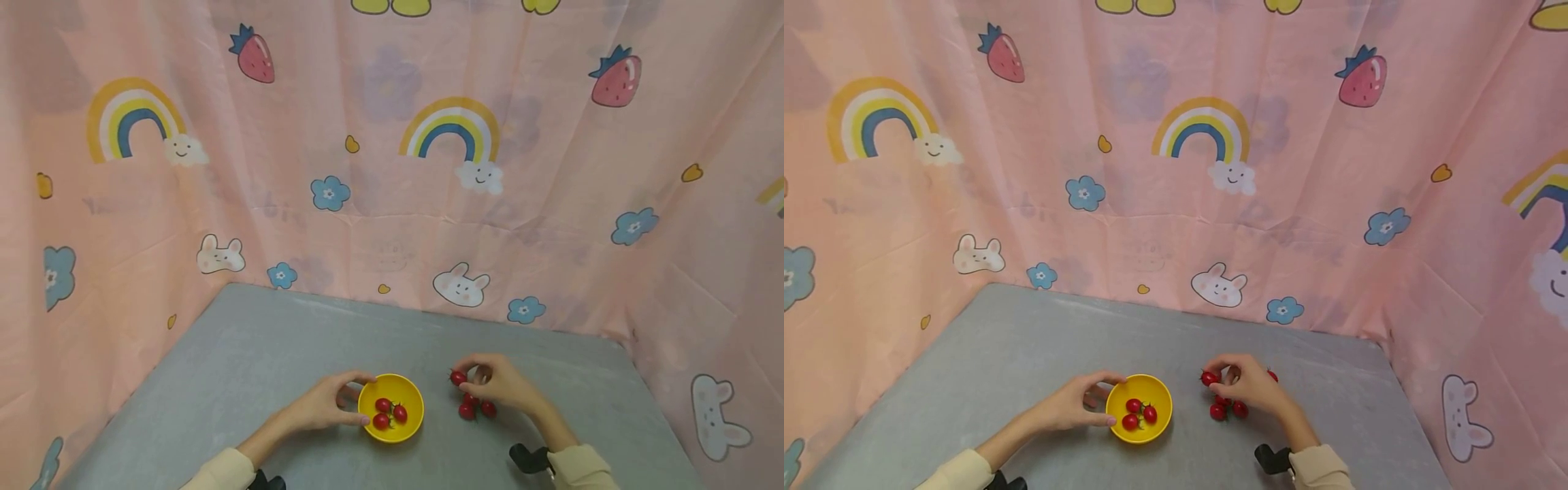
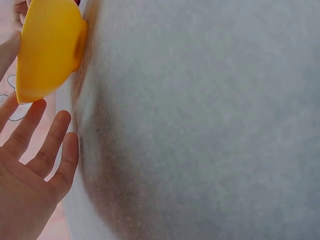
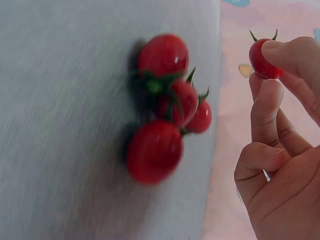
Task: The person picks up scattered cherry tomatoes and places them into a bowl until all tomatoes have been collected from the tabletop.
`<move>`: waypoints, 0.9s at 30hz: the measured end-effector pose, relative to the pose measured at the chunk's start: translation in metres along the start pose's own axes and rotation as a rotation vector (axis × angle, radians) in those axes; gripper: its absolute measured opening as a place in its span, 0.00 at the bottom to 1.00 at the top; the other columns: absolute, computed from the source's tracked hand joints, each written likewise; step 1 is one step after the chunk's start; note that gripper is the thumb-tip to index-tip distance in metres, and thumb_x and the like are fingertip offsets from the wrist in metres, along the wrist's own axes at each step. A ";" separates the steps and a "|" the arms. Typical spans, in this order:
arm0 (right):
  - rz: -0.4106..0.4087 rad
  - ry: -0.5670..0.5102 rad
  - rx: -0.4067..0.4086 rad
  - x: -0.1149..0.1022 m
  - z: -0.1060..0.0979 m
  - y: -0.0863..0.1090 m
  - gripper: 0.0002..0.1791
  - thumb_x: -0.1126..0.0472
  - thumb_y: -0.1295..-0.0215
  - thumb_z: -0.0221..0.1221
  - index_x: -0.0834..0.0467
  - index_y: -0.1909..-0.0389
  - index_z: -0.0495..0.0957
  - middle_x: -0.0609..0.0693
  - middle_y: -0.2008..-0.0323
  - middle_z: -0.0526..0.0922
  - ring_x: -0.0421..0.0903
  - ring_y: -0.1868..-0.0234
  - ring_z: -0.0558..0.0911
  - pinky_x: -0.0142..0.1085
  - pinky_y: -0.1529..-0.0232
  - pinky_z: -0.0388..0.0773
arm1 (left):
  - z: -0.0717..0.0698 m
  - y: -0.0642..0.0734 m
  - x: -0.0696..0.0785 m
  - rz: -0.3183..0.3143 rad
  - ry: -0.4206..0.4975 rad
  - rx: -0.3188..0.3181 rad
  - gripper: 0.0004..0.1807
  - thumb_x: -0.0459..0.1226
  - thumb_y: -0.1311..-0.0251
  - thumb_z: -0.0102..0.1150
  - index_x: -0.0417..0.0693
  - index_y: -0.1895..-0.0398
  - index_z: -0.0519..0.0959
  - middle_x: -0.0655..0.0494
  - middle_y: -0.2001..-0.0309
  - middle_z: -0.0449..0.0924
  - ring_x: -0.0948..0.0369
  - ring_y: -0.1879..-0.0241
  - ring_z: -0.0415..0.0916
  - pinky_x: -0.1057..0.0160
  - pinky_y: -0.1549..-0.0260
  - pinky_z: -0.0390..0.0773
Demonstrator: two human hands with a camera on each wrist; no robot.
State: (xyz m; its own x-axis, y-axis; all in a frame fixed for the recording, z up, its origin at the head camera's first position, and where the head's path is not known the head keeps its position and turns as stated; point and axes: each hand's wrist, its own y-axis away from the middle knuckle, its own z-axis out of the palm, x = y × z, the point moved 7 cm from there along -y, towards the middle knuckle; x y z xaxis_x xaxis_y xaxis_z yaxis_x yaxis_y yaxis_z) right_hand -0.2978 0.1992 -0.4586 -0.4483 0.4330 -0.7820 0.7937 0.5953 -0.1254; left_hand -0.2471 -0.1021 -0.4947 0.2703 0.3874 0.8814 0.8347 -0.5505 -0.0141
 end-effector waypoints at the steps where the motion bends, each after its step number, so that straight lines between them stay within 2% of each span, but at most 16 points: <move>1: -0.011 -0.009 -0.003 -0.002 0.002 -0.002 0.13 0.64 0.38 0.71 0.58 0.53 0.85 0.49 0.60 0.85 0.46 0.71 0.79 0.33 0.73 0.77 | 0.000 0.000 0.000 -0.001 -0.001 0.000 0.31 0.41 0.39 0.74 0.54 0.34 0.74 0.57 0.36 0.75 0.59 0.47 0.79 0.59 0.52 0.80; 6: -0.021 -0.032 -0.022 -0.009 0.011 -0.011 0.14 0.65 0.38 0.71 0.59 0.52 0.84 0.50 0.59 0.84 0.47 0.71 0.78 0.32 0.71 0.78 | 0.000 0.000 0.000 0.000 -0.002 -0.003 0.31 0.41 0.39 0.73 0.54 0.33 0.74 0.57 0.36 0.75 0.59 0.47 0.79 0.59 0.52 0.80; 14: -0.024 0.005 -0.050 -0.023 0.023 -0.022 0.13 0.62 0.38 0.71 0.52 0.53 0.85 0.44 0.63 0.84 0.44 0.74 0.78 0.33 0.71 0.79 | 0.000 0.000 0.000 -0.003 0.008 -0.004 0.30 0.41 0.39 0.73 0.53 0.34 0.74 0.56 0.36 0.75 0.58 0.47 0.79 0.57 0.52 0.80; 22: -0.047 0.024 -0.099 -0.035 0.036 -0.032 0.14 0.62 0.37 0.71 0.56 0.51 0.85 0.41 0.58 0.85 0.45 0.69 0.79 0.36 0.67 0.80 | 0.001 -0.001 0.001 0.005 0.000 -0.004 0.30 0.40 0.39 0.73 0.52 0.34 0.74 0.56 0.36 0.75 0.59 0.47 0.79 0.59 0.53 0.80; 27: -0.045 -0.008 -0.132 -0.040 0.046 -0.038 0.14 0.61 0.37 0.70 0.57 0.50 0.85 0.41 0.58 0.85 0.45 0.69 0.79 0.36 0.67 0.80 | 0.001 -0.001 0.003 0.011 0.003 -0.004 0.30 0.40 0.39 0.73 0.52 0.34 0.75 0.56 0.37 0.76 0.60 0.48 0.80 0.58 0.53 0.81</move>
State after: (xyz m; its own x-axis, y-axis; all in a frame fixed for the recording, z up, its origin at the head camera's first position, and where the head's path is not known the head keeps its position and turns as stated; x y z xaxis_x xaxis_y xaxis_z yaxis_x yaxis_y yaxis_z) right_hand -0.2908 0.1283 -0.4503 -0.4788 0.3990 -0.7820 0.7113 0.6984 -0.0792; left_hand -0.2467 -0.1002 -0.4928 0.2780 0.3796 0.8824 0.8300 -0.5574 -0.0217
